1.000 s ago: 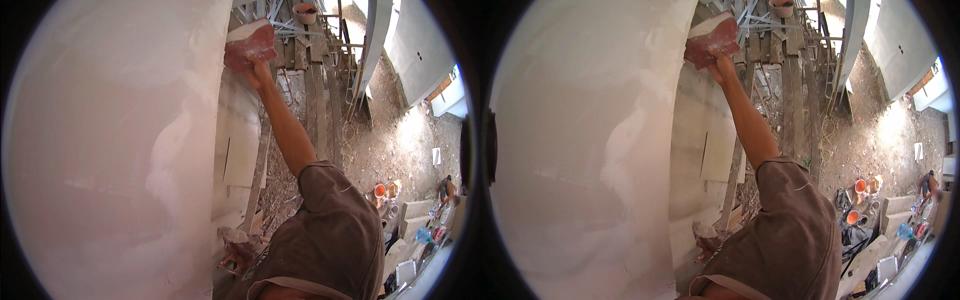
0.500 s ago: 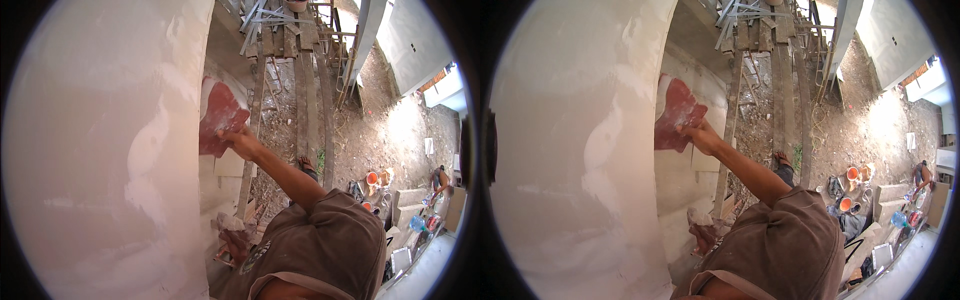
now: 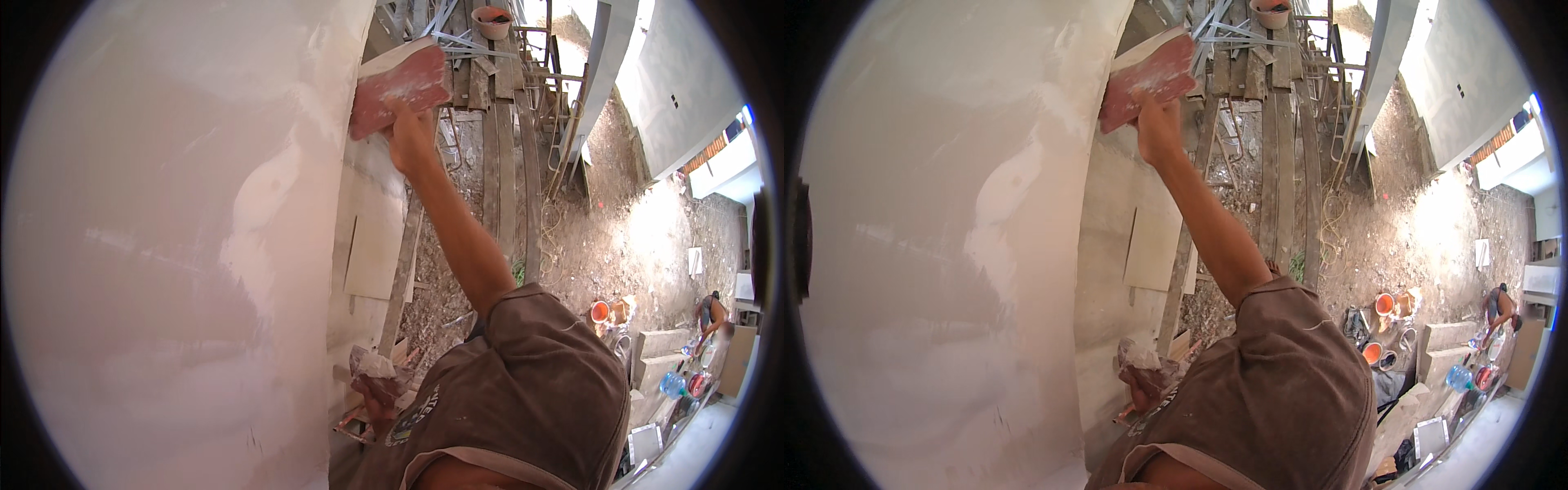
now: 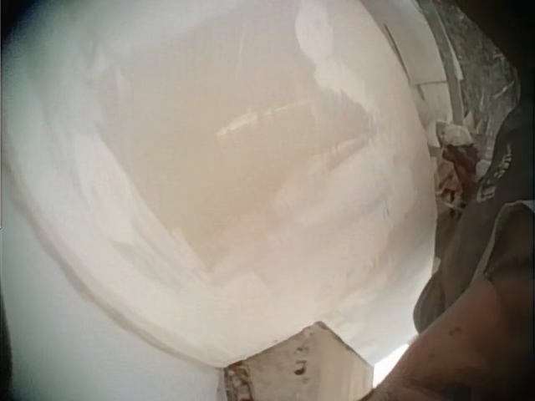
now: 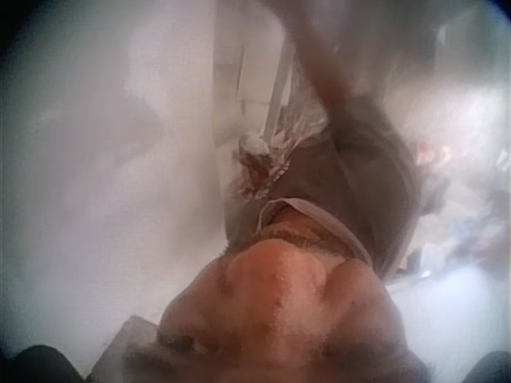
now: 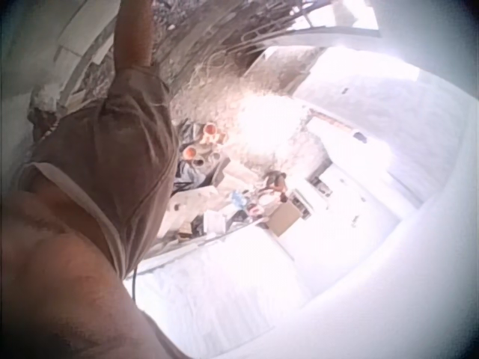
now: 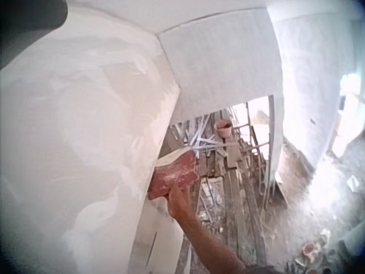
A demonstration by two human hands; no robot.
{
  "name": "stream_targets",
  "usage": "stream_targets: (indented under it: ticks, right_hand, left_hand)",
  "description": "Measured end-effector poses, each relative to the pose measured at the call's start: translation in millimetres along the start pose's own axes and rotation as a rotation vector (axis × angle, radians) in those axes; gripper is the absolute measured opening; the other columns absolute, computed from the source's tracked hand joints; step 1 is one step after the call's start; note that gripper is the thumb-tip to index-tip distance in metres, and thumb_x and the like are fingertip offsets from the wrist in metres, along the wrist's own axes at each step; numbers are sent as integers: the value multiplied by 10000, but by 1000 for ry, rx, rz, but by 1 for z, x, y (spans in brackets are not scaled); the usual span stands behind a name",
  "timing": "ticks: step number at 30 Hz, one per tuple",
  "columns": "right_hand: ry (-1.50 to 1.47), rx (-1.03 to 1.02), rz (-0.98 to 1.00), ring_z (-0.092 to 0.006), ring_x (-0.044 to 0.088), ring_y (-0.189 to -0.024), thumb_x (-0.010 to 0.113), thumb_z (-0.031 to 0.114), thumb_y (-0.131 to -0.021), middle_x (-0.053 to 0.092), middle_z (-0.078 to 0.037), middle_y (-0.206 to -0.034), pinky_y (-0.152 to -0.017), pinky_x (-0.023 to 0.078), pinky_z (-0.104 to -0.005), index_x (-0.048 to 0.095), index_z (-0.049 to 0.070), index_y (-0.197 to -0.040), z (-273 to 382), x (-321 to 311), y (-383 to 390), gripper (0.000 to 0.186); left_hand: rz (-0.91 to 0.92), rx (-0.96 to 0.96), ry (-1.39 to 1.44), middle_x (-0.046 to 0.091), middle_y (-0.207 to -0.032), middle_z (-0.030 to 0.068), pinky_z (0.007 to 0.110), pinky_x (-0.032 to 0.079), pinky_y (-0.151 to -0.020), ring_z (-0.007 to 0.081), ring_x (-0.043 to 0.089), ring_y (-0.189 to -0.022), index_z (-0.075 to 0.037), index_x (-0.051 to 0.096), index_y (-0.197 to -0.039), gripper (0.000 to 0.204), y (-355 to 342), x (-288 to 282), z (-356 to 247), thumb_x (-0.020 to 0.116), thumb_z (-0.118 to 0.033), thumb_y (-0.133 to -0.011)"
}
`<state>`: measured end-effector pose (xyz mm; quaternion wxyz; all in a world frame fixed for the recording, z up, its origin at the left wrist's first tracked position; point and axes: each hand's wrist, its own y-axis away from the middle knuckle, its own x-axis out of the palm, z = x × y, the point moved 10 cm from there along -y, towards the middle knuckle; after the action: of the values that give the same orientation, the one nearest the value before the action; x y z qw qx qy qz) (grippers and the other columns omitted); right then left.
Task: The person applies a white substance to a wall section using two red scrapers, repeatedly loading material onto one scraper and smoothing it onto the surface.
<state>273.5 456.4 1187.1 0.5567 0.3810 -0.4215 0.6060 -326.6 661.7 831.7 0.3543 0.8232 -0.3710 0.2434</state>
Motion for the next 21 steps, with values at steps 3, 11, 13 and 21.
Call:
stream_targets:
  ticks: [3, 11, 13, 21]
  right_hand:
    - [127, 88, 155, -210, 671, -914, 577, 70, -940, 661, -106, -1056, -802, 573, -379, 576, -7, -1161, -19, 11, 26, 234]
    - [879, 558, 690, -166, 664, -826, 638, 149, -907, 685, -80, -938, -718, 553, -313, 648, -15, -1024, -38, -9, 131, 201]
    - [965, 576, 716, -156, 662, -801, 640, 169, -899, 688, -72, -910, -699, 541, -300, 672, -1, -952, -37, -32, 138, 181]
    - [1148, 42, 380, -175, 634, -683, 577, 180, -908, 663, -92, -819, -574, 478, -344, 649, -51, -976, 92, 42, -50, 252]
  left_hand:
    - [-133, -10, -9, 648, -1037, -42, 344, 487, -795, 149, 575, -853, -291, 492, -1444, 506, -4, -4, -1, 471, -549, -1010]
    - [-286, -15, -75, 628, -1090, -10, 367, 489, -856, 177, 570, -923, -290, 389, -1512, 575, -4, 6, 2, 445, -567, -1011]
    - [-258, -12, -91, 623, -1118, -3, 375, 488, -866, 186, 571, -943, -288, 379, -1517, 586, -3, 13, 1, 440, -574, -1010]
    - [-146, -33, -17, 501, -1346, 17, 433, 439, -978, 235, 506, -1141, -276, 298, -1555, 629, -5, 7, 12, 406, -581, -1016]
